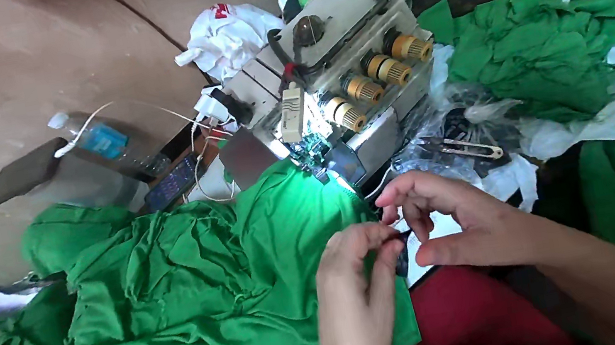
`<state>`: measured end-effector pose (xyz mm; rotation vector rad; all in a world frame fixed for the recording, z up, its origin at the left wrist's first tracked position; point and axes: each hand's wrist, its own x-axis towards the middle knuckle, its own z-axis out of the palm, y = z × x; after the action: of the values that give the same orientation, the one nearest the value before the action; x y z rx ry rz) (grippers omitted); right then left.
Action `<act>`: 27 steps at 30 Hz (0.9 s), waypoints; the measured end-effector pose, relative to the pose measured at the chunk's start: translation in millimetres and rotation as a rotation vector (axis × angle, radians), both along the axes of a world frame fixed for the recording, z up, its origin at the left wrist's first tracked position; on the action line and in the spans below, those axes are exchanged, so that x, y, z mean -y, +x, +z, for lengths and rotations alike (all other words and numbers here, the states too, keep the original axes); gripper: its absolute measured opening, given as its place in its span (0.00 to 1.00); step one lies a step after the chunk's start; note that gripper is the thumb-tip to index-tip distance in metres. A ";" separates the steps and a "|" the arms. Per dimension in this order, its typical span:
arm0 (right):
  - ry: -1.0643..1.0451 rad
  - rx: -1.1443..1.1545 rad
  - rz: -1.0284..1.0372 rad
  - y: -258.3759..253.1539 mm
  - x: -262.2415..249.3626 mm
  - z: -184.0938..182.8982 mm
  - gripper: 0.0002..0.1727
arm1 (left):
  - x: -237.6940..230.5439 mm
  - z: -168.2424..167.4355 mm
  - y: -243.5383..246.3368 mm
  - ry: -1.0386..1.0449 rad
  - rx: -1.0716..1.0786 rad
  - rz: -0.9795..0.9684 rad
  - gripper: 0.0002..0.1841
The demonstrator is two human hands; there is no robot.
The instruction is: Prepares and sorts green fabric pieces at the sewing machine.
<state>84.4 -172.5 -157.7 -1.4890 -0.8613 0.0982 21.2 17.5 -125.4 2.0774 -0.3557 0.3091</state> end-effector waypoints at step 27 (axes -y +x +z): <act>0.164 -0.293 -0.068 -6.1 -29.7 -6.5 0.13 | -13.5 -9.5 -10.2 -0.499 -0.013 0.156 0.07</act>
<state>78.4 -142.7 -164.3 -1.3090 -0.5678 0.1863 11.0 31.0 -134.9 1.6155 -0.0918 0.4295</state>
